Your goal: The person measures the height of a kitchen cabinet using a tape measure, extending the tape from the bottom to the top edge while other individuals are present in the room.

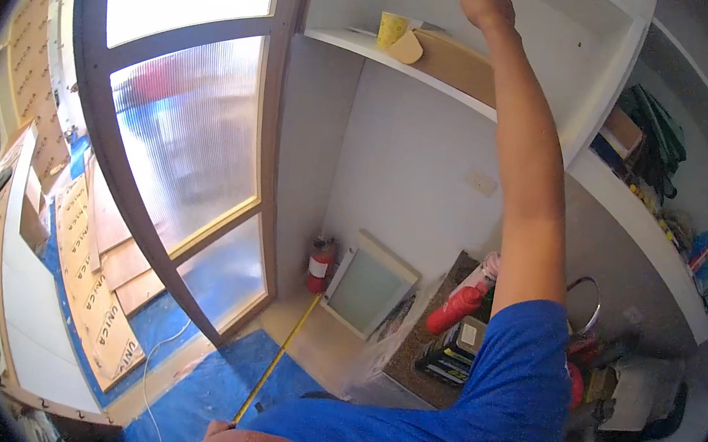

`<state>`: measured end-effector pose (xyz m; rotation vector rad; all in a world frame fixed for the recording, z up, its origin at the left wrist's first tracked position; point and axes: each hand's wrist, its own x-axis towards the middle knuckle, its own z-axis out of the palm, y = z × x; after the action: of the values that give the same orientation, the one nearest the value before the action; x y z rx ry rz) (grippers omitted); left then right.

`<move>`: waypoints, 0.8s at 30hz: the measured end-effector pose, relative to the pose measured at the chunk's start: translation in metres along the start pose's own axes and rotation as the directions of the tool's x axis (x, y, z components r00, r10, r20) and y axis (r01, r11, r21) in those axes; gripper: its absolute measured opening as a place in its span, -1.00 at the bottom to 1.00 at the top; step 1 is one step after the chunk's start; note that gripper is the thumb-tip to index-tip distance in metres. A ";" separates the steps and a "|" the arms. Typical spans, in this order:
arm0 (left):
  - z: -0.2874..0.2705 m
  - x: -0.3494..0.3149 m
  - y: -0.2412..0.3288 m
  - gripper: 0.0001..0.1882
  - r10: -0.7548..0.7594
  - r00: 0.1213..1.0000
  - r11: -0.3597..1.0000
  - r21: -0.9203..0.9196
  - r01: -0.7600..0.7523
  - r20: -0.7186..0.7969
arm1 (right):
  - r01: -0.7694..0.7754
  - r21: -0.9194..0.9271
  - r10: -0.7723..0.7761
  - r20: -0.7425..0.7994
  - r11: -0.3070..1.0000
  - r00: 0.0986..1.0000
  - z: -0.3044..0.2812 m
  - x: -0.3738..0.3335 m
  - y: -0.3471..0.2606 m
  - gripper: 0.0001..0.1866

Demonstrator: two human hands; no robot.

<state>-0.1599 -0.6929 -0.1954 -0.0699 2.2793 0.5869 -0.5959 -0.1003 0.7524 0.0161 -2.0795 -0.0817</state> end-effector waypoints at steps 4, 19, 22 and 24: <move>-0.044 0.038 0.006 -0.53 0.072 0.997 0.988 0.132 -0.075 0.029 | 0.016 -0.051 -0.010 0.105 0.999 0.994 -0.001 0.026 0.053 -0.69; -0.206 0.174 0.137 -0.59 0.274 0.962 0.951 -0.151 -0.269 0.012 | -0.238 -0.711 -0.028 -0.340 0.661 0.940 -0.239 0.114 0.186 -0.39; -0.219 0.164 0.134 -0.60 0.244 0.969 0.957 -0.173 -0.234 0.037 | -0.390 -0.672 0.301 -0.252 0.630 0.920 -0.213 0.086 0.091 -0.40; -0.226 0.170 0.140 -0.61 0.252 0.966 0.957 -0.163 -0.240 0.054 | -0.354 -0.704 0.441 -0.065 0.615 0.895 -0.232 0.096 0.082 -0.48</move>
<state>-0.4634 -0.6440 -0.1236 0.1604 2.1821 0.8828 -0.4388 -0.0345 0.9546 -0.9514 -1.9872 -0.6157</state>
